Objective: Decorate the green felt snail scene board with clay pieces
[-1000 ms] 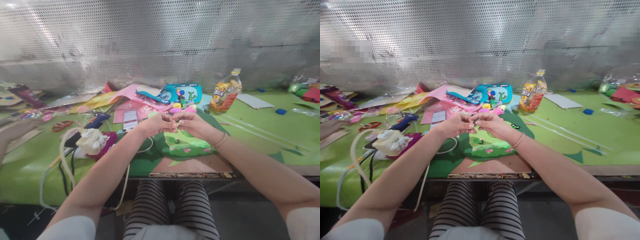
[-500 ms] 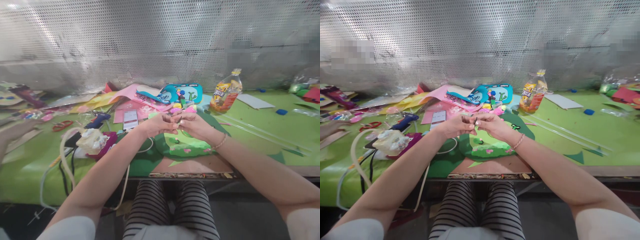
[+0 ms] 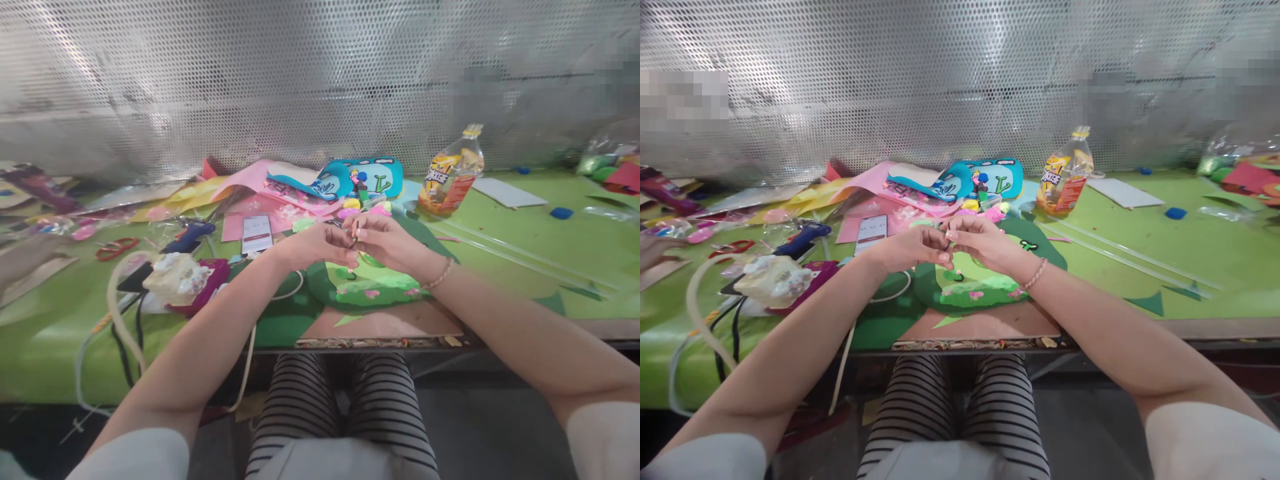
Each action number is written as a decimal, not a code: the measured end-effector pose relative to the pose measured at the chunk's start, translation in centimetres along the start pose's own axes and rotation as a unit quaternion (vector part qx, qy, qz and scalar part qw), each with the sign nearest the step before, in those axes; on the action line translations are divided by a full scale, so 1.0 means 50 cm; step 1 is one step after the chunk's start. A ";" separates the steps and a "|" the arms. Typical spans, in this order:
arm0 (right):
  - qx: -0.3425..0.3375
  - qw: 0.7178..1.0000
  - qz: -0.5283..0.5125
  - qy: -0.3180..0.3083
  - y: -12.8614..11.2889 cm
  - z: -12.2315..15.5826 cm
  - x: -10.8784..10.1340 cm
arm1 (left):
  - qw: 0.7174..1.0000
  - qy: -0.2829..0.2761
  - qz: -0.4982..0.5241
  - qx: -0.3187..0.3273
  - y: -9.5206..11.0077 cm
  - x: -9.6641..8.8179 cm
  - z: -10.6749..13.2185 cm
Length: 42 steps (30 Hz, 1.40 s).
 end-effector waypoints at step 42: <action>-0.033 0.797 0.589 -0.128 0.047 -0.010 -0.017 | 0.744 -0.021 -0.638 -0.197 -0.049 -0.010 0.009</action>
Point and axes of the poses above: each hand's wrist, its own z-axis away from the middle knuckle, its own x-axis out of the palm, y = z × x, the point moved 6 cm from there along -z, towards the middle knuckle, and after that the axes turned 14 degrees about -z, right-handed, at the moved point
